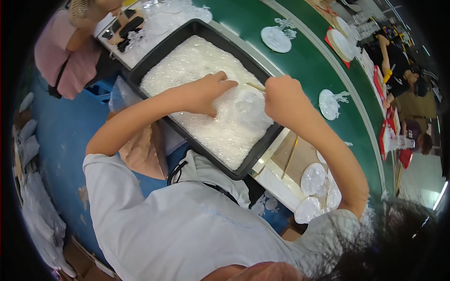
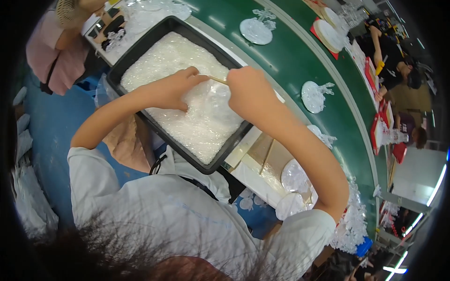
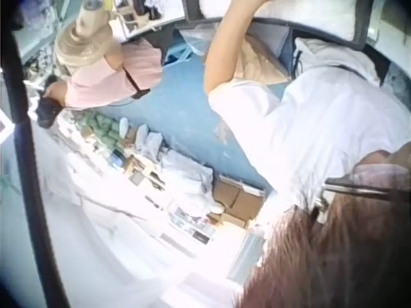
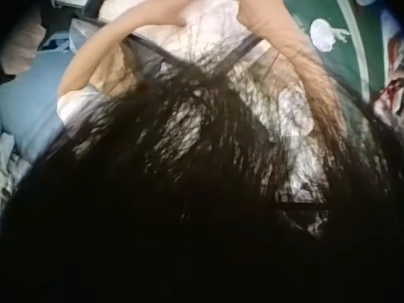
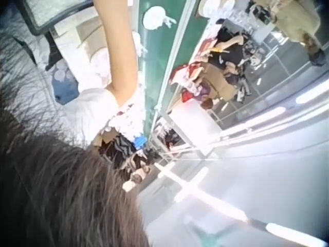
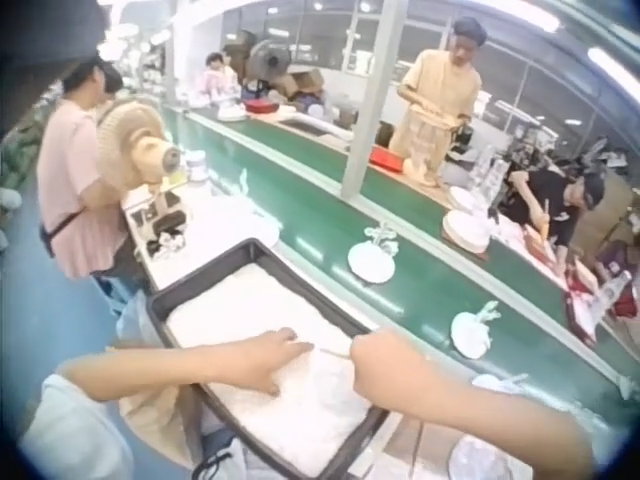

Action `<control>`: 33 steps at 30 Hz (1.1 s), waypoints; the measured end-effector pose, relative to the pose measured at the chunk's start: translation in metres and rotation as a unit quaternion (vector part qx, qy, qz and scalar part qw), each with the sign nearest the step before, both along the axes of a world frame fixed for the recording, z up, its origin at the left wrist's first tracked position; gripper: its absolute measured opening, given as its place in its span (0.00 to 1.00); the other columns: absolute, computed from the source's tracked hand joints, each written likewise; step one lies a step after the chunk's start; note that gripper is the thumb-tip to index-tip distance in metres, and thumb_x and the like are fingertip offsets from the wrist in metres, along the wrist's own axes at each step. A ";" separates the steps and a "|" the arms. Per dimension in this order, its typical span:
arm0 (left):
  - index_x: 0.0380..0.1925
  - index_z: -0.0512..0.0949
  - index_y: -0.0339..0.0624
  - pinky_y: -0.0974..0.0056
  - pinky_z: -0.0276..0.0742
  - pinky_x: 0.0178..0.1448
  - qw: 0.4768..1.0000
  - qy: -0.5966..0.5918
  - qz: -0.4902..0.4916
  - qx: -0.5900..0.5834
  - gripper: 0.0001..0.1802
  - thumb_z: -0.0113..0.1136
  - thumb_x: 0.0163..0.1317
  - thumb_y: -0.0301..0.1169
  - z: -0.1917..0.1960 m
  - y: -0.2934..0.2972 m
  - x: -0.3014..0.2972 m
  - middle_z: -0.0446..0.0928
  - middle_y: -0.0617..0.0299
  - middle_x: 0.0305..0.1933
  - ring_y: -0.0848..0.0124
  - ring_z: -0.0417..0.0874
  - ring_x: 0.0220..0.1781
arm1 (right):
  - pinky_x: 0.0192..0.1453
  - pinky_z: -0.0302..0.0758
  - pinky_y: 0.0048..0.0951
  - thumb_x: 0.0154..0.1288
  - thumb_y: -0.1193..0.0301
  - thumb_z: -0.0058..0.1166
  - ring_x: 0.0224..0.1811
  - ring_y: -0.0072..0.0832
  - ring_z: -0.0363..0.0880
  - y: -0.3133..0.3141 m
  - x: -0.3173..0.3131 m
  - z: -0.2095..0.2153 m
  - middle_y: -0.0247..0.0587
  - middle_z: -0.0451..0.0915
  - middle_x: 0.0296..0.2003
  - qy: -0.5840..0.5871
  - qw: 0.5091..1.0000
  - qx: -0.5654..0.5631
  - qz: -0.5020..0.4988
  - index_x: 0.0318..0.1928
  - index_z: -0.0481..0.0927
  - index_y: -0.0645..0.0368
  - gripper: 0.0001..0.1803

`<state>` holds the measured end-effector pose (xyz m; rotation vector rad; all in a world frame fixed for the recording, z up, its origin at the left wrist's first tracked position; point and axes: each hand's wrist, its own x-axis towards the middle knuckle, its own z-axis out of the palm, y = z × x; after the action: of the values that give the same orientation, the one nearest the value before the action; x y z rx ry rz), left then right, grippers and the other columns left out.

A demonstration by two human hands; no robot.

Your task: Applying decorative beads to clear plastic light fixture components using a brush and a tray of beads.

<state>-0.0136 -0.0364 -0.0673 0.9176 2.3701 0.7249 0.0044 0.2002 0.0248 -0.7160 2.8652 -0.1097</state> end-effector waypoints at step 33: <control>0.65 0.70 0.37 0.48 0.77 0.61 0.983 0.075 0.069 -0.155 0.49 0.80 0.44 0.45 -0.003 -0.025 0.038 0.72 0.40 0.61 0.44 0.76 0.60 | 0.35 0.80 0.34 0.53 0.65 0.70 0.40 0.33 0.83 0.037 0.011 -0.002 0.40 0.81 0.34 0.069 0.936 0.026 0.343 0.38 0.82 0.59 0.15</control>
<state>0.0246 -0.0618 -0.0703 0.7018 2.6030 0.3294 0.0153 0.2370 0.0225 -1.7072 2.5403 0.1212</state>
